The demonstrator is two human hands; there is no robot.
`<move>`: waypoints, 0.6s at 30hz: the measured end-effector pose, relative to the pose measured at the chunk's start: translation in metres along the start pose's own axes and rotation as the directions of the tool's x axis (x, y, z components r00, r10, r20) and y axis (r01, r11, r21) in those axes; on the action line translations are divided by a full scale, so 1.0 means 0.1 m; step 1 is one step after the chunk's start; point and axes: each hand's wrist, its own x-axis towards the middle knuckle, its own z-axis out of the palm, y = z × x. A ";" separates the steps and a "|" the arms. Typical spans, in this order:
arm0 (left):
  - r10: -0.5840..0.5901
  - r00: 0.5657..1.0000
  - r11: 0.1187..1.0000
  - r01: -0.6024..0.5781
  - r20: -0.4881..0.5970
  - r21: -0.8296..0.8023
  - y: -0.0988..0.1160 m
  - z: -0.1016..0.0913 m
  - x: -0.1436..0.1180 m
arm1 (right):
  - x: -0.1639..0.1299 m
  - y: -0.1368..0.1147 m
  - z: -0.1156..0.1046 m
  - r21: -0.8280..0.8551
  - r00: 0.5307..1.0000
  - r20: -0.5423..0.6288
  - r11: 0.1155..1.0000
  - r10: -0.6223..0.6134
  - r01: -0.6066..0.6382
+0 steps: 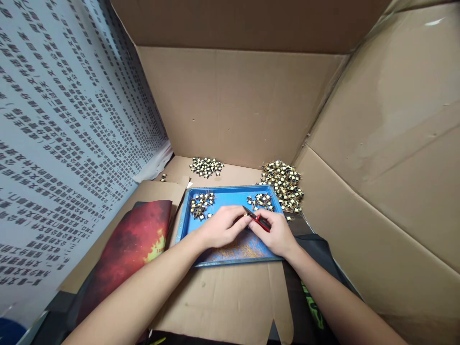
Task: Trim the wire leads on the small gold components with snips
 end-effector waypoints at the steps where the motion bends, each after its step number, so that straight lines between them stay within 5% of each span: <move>1: 0.003 1.000 1.000 -0.003 0.003 -0.012 0.00 -0.01 0.00 | -0.01 0.02 -0.01 0.023 1.000 0.013 1.000 -0.006 0.006; 6: 0.027 1.000 0.995 -0.026 0.013 -0.092 -0.01 -0.03 0.01 | -0.02 0.10 -0.02 0.203 0.997 0.080 0.979 -0.002 -0.014; 18: 0.055 0.998 0.958 -0.049 0.014 -0.281 0.03 -0.10 0.03 | -0.02 -0.05 0.02 0.174 0.999 0.033 0.984 0.034 -0.040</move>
